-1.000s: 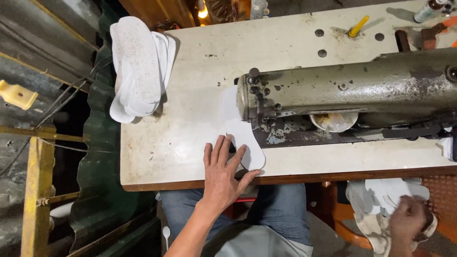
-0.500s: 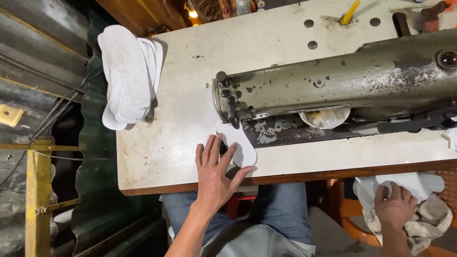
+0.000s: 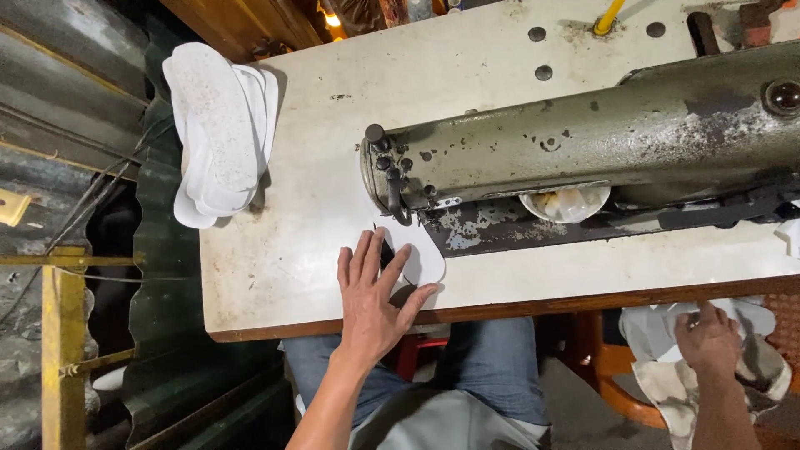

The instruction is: The person uses a sewing machine to stitch white shoe insoles. They guide the insoles under the needle, sew along the edges, and then remove them to place on a pile.

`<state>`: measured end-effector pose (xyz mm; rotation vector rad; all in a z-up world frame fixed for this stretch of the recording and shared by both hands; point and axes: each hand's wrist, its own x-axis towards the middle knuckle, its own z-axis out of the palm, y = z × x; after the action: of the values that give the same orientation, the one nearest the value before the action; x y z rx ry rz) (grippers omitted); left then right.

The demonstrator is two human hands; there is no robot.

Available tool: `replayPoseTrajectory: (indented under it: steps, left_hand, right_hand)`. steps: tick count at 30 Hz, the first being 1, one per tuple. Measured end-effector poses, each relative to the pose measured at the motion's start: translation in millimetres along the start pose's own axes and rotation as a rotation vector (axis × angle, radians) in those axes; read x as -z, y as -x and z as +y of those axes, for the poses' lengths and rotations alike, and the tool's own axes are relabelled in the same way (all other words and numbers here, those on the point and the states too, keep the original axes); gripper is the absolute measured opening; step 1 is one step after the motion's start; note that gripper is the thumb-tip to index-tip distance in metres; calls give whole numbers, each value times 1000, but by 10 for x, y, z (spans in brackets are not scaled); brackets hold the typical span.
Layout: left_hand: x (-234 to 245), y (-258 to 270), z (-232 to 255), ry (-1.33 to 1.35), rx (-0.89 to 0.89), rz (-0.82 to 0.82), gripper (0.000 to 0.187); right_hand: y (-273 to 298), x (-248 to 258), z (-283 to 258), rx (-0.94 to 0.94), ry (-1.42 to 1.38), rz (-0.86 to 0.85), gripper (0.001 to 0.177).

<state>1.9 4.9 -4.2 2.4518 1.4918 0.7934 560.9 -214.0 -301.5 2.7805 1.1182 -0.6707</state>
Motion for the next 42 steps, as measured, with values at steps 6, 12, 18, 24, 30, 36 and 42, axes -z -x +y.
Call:
replayPoseTrajectory:
  steps: [6, 12, 18, 24, 30, 36, 42]
  left_hand:
    - [7, -29, -9, 25, 5, -9, 61]
    - [-2, -57, -30, 30, 26, -21, 62]
    - [-17, -80, -53, 82, -6, -20, 62]
    - [-21, -171, -14, 71, -12, -52, 59]
    - [24, -303, 65, 8, -7, -89, 58]
    - [-3, -323, -3, -21, 49, -131, 72]
    - [39, -365, -17, 38, 38, -137, 71]
  right_hand:
    - [-165, -171, 184, 29, 34, 269, 76]
    - [-258, -108, 81, -258, 113, 36, 82]
    - [-434, -72, 238, -184, 94, 69, 101]
    - [-353, 319, 97, -185, 162, -113, 111]
    - [-309, 417, 8, -220, 261, -108, 121]
    - [-113, 489, -73, -312, 151, -127, 119]
    - [18, 267, 128, -259, 86, 125, 79]
